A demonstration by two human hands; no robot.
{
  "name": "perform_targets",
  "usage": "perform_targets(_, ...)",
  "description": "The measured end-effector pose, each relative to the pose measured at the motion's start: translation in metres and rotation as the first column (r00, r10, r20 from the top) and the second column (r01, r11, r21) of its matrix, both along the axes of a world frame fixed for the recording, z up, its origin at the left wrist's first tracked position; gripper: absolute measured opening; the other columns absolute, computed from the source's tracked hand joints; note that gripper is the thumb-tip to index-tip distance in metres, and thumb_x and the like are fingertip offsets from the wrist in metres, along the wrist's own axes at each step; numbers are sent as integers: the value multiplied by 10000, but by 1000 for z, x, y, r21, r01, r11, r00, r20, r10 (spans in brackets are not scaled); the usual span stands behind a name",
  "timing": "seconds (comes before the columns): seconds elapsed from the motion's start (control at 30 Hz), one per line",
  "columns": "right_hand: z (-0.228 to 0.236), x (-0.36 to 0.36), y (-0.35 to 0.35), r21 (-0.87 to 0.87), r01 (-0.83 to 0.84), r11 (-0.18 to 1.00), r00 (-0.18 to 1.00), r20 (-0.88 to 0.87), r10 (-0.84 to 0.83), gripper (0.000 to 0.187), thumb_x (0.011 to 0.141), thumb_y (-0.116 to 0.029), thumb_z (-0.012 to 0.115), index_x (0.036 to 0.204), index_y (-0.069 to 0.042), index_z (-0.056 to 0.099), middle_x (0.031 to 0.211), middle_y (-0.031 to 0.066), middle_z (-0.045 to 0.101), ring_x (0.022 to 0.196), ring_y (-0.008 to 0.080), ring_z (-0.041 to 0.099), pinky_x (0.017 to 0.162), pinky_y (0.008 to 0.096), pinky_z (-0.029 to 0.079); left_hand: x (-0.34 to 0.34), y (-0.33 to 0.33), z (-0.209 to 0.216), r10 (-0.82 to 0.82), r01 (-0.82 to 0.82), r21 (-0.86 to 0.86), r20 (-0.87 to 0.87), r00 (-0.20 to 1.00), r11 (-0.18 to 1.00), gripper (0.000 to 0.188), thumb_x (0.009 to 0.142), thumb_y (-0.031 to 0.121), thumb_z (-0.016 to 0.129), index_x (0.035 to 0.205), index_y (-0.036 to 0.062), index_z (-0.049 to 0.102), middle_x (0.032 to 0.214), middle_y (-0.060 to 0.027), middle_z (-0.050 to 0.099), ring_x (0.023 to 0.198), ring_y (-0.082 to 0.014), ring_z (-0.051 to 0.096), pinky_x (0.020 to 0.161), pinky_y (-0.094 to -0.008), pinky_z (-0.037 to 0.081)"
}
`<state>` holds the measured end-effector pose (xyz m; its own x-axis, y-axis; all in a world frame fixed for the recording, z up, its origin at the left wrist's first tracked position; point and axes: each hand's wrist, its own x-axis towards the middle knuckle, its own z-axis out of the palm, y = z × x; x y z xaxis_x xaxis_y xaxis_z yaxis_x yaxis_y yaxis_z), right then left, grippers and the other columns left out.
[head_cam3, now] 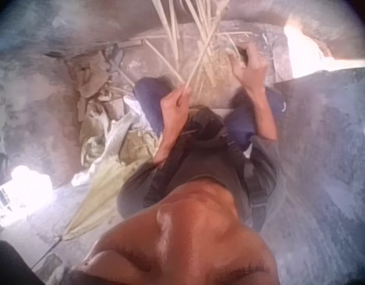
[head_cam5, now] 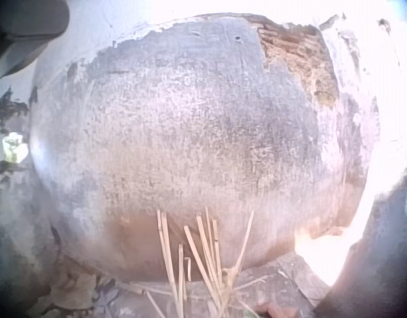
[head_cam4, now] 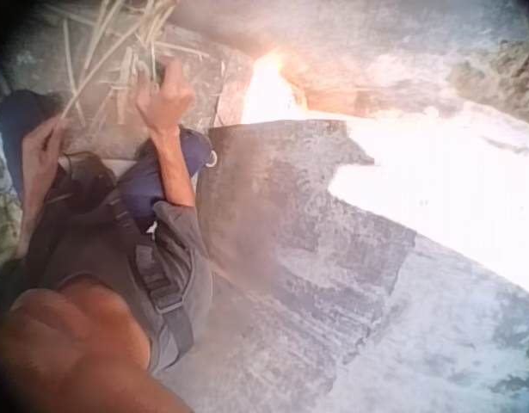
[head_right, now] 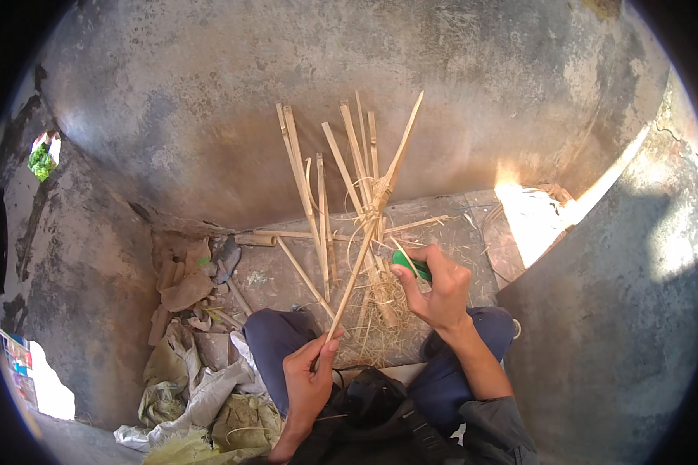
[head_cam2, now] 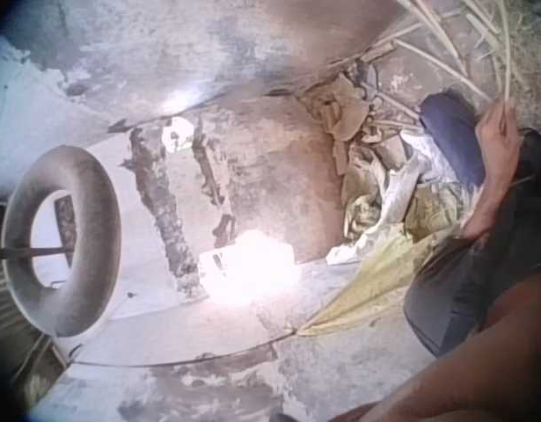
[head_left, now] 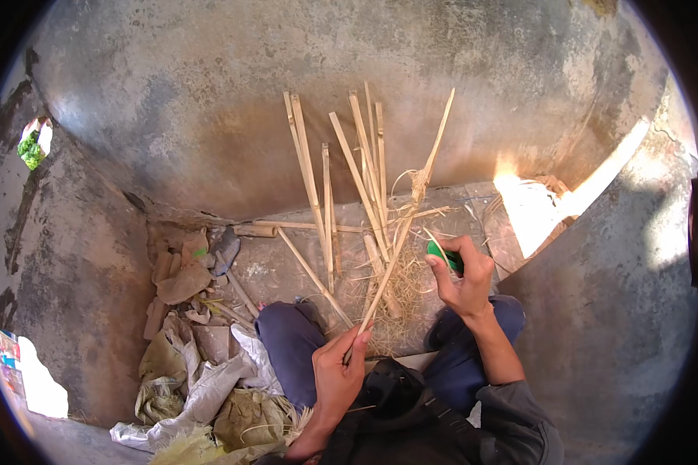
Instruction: The person shaves a thin bamboo strip using a small knife while sitting on the floor, surrounded by other bamboo pieces and debris.
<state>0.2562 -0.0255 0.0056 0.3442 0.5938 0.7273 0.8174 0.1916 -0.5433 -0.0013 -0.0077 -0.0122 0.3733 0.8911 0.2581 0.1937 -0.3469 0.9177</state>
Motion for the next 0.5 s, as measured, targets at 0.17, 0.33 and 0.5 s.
perform_targets(0.17, -9, -24, -6, -34, -205, 978, 974, 94, 207, 266, 921, -254, 892, 1005, -35, 767, 817, 106, 763, 650, 236, 752, 571, 341, 555, 3, 6, 10, -8, 8, -71, 1, 1000, 997, 268, 1057, 107, 751, 1280, -41, 774, 787, -141, 668, 650, -151, 547, 608, -325, 465)
perform_targets(0.33, -11, -41, -4, -40, -296, 954, 935, 190, 298, 314, 910, -291, 906, 967, -35, 735, 771, 105, 737, 623, 254, 731, 554, 341, 551, 2, 7, 12, 6, -6, -14, -41, 999, 1000, 284, 1045, 119, 771, 1282, -37, 774, 788, -142, 655, 648, -166, 551, 612, -328, 465)
perform_targets(0.5, -12, -39, -4, -21, -243, 970, 945, 221, 241, 293, 896, -314, 899, 1006, -73, 773, 770, 81, 731, 615, 254, 709, 538, 361, 521, 4, 5, 15, 18, -17, 24, -44, 999, 1000, 274, 1045, 115, 767, 1276, -32, 777, 782, -146, 656, 635, -187, 563, 609, -338, 474)
